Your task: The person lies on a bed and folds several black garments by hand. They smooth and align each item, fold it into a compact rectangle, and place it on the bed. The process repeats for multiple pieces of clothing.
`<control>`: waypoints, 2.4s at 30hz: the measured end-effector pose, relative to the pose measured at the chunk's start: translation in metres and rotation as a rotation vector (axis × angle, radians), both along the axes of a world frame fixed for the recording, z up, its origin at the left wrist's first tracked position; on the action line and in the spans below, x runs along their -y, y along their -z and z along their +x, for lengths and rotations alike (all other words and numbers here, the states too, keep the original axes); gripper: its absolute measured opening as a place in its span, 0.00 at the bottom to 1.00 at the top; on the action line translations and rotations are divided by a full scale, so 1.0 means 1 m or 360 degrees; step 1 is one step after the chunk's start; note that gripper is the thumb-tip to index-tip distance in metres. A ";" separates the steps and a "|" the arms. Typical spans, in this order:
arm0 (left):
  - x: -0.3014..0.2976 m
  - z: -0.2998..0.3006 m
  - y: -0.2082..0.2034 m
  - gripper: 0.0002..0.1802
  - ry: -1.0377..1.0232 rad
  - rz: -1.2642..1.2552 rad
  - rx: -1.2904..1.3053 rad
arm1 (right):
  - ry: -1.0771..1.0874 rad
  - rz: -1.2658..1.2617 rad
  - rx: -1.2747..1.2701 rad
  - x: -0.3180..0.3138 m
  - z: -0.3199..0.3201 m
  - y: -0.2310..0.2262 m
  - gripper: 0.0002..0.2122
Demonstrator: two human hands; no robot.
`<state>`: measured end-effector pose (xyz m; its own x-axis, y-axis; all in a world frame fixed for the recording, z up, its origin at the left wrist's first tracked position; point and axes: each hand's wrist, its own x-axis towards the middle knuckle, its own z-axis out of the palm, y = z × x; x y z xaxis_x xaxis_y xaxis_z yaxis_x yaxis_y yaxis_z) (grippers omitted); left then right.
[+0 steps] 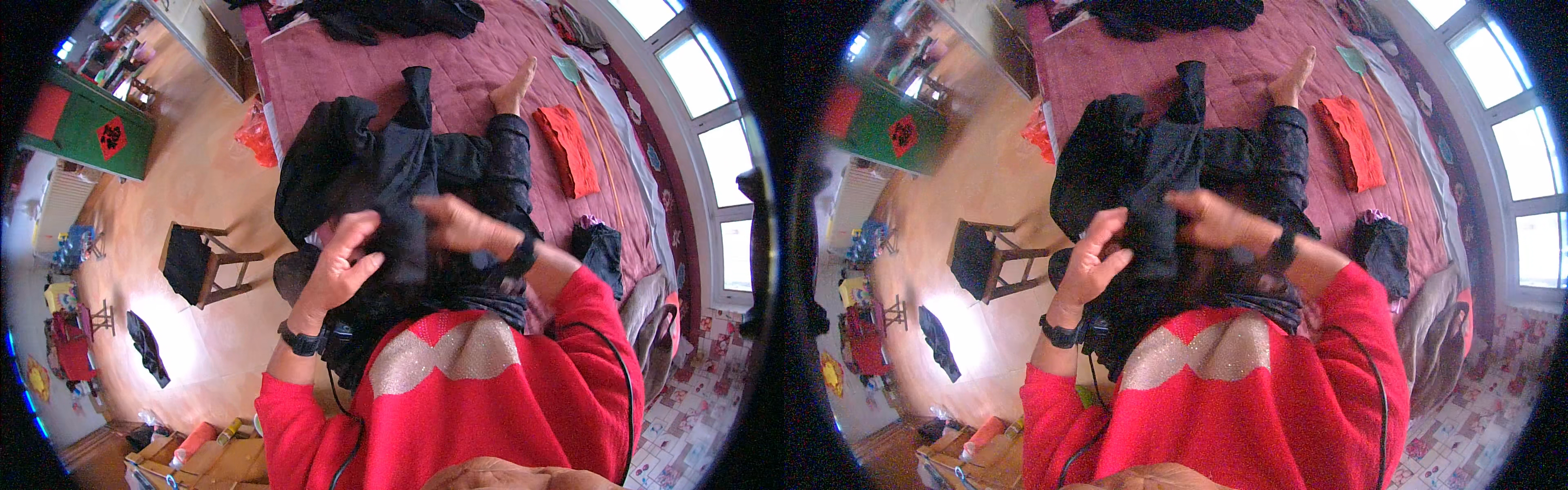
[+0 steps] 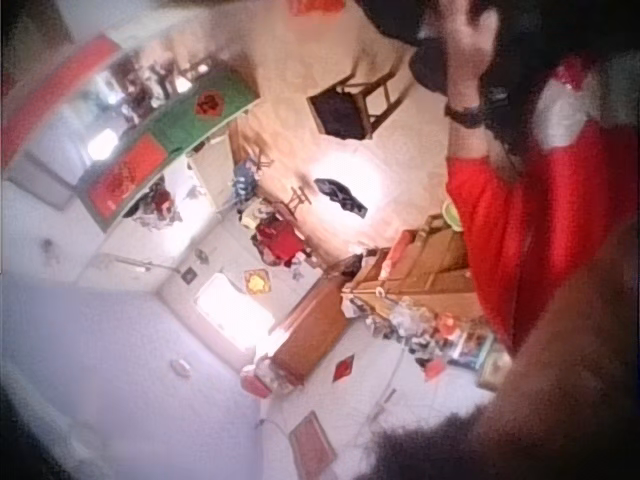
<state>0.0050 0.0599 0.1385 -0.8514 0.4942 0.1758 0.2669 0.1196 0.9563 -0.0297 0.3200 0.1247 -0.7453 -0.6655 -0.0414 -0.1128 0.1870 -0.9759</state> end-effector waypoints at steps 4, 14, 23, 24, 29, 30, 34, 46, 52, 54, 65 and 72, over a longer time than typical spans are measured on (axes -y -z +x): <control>0.033 -0.001 0.032 0.25 -0.0482 0.0231 0.0435 | 0.1244 -0.0089 -0.0594 -0.086 -0.129 -0.057 0.15; 0.045 -0.010 0.159 0.26 -0.0896 -0.0091 0.1086 | 0.1025 0.0640 -0.1114 -0.081 -0.095 0.060 0.15; 0.003 -0.036 0.203 0.46 -0.1167 -0.0149 0.1252 | 0.1316 0.1194 0.0168 -0.011 -0.018 0.187 0.36; -0.001 -0.041 0.204 0.48 -0.1141 -0.0134 0.1212 | 0.1331 0.1250 0.0198 -0.010 -0.022 0.184 0.36; -0.028 -0.057 0.205 0.51 -0.1178 -0.0063 0.1405 | 0.1424 0.0777 0.0623 -0.007 -0.042 0.181 0.33; -0.032 -0.058 0.204 0.49 -0.1180 0.0017 0.1405 | 0.1396 0.0629 0.0808 -0.005 -0.043 0.183 0.34; -0.039 -0.057 0.193 0.29 -0.1226 0.0301 0.1628 | 0.0862 0.0682 0.0384 -0.006 -0.044 0.197 0.30; -0.030 -0.003 0.140 0.26 -0.0747 0.0730 0.1924 | 0.0774 -0.1001 0.0949 -0.020 0.022 0.142 0.12; -0.062 -0.004 0.135 0.25 -0.0491 0.0747 0.1915 | 0.1059 -0.1672 0.1510 -0.068 0.040 0.076 0.09; -0.071 -0.009 0.130 0.24 -0.0002 0.0794 0.1839 | 0.1270 -0.1157 0.0331 -0.102 0.056 0.060 0.10; -0.098 -0.017 0.114 0.26 0.0048 0.0317 0.1721 | 0.2771 0.0702 -0.1201 -0.339 0.209 0.076 0.15; -0.120 -0.019 0.113 0.25 0.0124 0.0234 0.1685 | 0.3012 -0.2038 0.0415 -0.370 0.277 0.178 0.09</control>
<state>-0.0144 0.1796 0.0259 -0.5726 0.5877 -0.5716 -0.7050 0.0028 0.7092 0.2474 0.6901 -0.0532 -0.3951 0.7843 -0.4783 -0.5110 -0.6203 -0.5950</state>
